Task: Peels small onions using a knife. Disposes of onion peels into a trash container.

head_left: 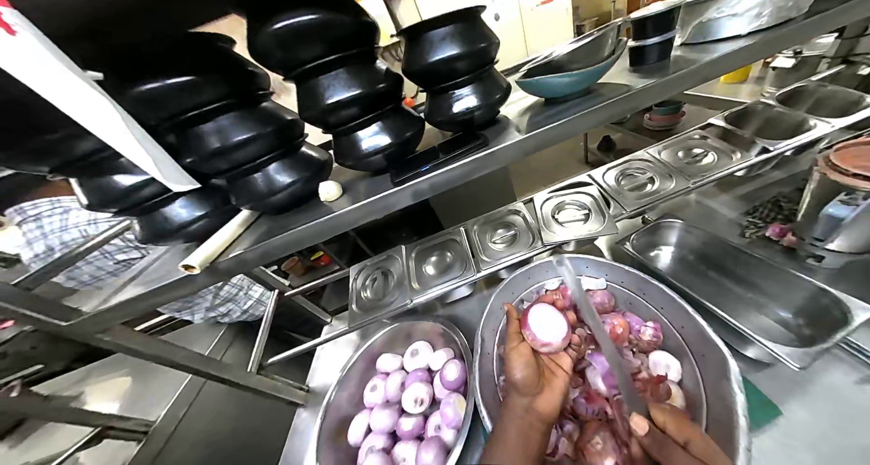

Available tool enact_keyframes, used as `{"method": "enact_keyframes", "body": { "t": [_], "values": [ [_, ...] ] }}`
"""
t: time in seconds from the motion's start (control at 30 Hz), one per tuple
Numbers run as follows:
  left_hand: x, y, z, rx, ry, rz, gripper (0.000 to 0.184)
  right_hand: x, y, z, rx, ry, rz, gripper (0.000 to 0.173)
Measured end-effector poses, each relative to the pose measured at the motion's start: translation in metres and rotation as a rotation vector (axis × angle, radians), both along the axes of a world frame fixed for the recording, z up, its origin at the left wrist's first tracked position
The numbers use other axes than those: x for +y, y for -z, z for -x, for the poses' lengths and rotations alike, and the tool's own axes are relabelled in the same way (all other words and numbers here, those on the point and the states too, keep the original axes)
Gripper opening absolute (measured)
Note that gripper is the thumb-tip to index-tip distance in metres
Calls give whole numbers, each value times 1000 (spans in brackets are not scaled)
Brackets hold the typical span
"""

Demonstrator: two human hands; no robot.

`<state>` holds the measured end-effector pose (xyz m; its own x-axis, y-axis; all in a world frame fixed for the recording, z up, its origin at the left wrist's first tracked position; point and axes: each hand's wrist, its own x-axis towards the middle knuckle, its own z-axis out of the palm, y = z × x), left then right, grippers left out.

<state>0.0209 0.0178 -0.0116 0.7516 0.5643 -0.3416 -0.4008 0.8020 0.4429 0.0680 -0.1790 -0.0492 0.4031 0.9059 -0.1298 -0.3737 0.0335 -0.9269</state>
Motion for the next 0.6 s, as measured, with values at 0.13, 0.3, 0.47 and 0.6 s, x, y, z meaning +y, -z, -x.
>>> {"method": "enact_keyframes", "body": {
  "t": [0.13,0.3,0.47,0.6],
  "values": [
    [-10,-8,9,-59,70,-145,79,2,-9,2,-451,147,-41,30],
    [-23,-20,13,-180,54,-225,71,11,-24,9,-850,289,-35,39],
    [-30,-26,17,-291,87,-253,72,17,-40,13,-1024,338,-23,41],
    [-37,-31,20,-322,86,-317,74,20,-48,11,-1125,427,-39,46]
  ]
}}
